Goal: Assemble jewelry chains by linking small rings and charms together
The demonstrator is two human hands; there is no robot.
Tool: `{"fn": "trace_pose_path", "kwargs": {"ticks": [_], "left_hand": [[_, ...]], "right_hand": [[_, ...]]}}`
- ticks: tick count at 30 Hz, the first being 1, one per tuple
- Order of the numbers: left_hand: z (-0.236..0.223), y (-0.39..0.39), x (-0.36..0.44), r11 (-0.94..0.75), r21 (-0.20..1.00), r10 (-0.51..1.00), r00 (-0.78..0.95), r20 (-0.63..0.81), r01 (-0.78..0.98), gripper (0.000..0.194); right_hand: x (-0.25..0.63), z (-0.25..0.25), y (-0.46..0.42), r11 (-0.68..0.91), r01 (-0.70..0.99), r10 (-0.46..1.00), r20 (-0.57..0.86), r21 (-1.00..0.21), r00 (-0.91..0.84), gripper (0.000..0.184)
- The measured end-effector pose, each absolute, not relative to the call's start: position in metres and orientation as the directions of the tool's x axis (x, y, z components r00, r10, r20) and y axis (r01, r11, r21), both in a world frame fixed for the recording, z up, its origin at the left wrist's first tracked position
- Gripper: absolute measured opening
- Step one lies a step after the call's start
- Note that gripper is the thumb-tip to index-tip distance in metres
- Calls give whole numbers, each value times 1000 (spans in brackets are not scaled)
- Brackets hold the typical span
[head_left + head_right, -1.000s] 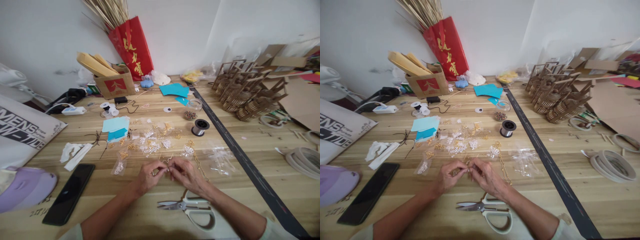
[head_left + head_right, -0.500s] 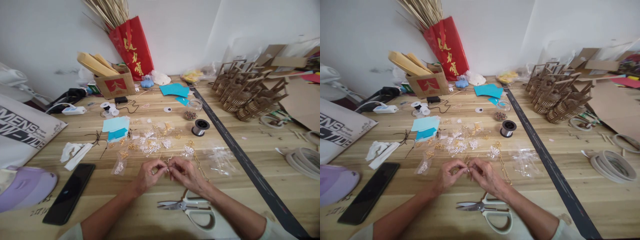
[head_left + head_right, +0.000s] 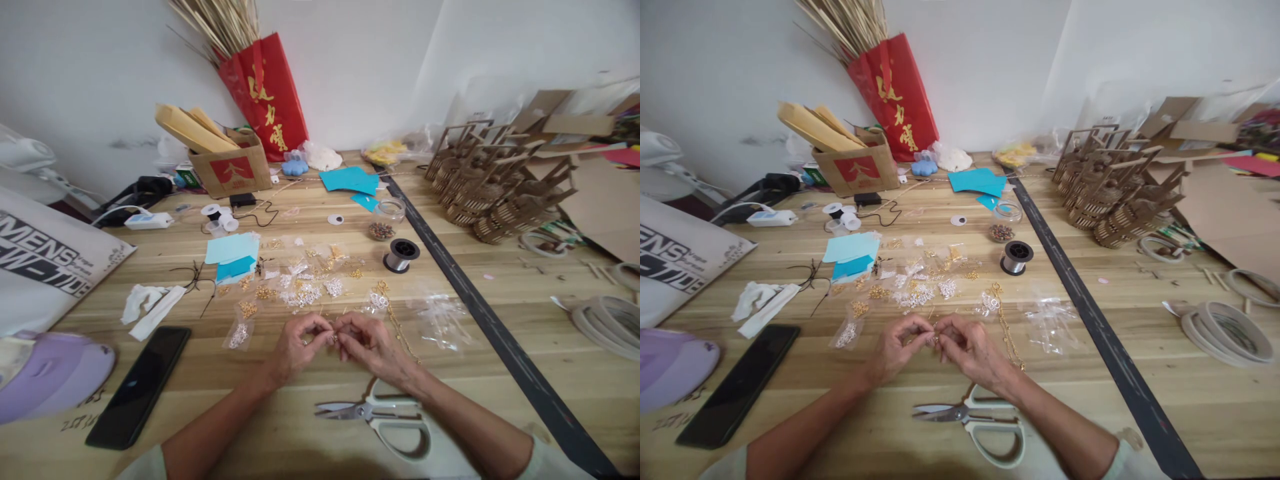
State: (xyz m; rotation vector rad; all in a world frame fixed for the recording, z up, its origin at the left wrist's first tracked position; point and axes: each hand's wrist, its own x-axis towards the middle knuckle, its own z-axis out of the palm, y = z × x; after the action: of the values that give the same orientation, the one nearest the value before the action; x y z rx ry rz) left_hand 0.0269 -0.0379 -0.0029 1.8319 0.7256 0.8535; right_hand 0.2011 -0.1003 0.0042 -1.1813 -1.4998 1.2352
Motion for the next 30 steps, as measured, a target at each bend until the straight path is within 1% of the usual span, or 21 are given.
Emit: {"fn": "trace_pose_path", "kwargs": {"ticks": [5, 9, 17, 21, 24, 30], "left_hand": [[-3, -37, 26, -387, 913, 782, 571, 251, 129, 8], [-2, -37, 26, -381, 914, 784, 573, 237, 143, 8], [5, -37, 26, -221, 970, 807, 577, 122, 105, 10], [7, -36, 26, -185, 979, 812, 575, 100, 90, 12], [4, -35, 27, -165, 983, 813, 575, 88, 84, 9], [-1, -35, 26, -187, 979, 809, 579, 106, 83, 6]], "right_hand": [[202, 3, -98, 38, 132, 977, 9, -990, -214, 20], [202, -1, -98, 27, 125, 981, 3, -992, -194, 20], [202, 3, -98, 61, 190, 986, 30, -980, -165, 10], [203, -1, -98, 62, 206, 987, 29, -977, -157, 7], [203, -3, -98, 69, 220, 986, 32, -973, -165, 6], [202, 6, -98, 88, 239, 985, 48, -967, -166, 15]]}}
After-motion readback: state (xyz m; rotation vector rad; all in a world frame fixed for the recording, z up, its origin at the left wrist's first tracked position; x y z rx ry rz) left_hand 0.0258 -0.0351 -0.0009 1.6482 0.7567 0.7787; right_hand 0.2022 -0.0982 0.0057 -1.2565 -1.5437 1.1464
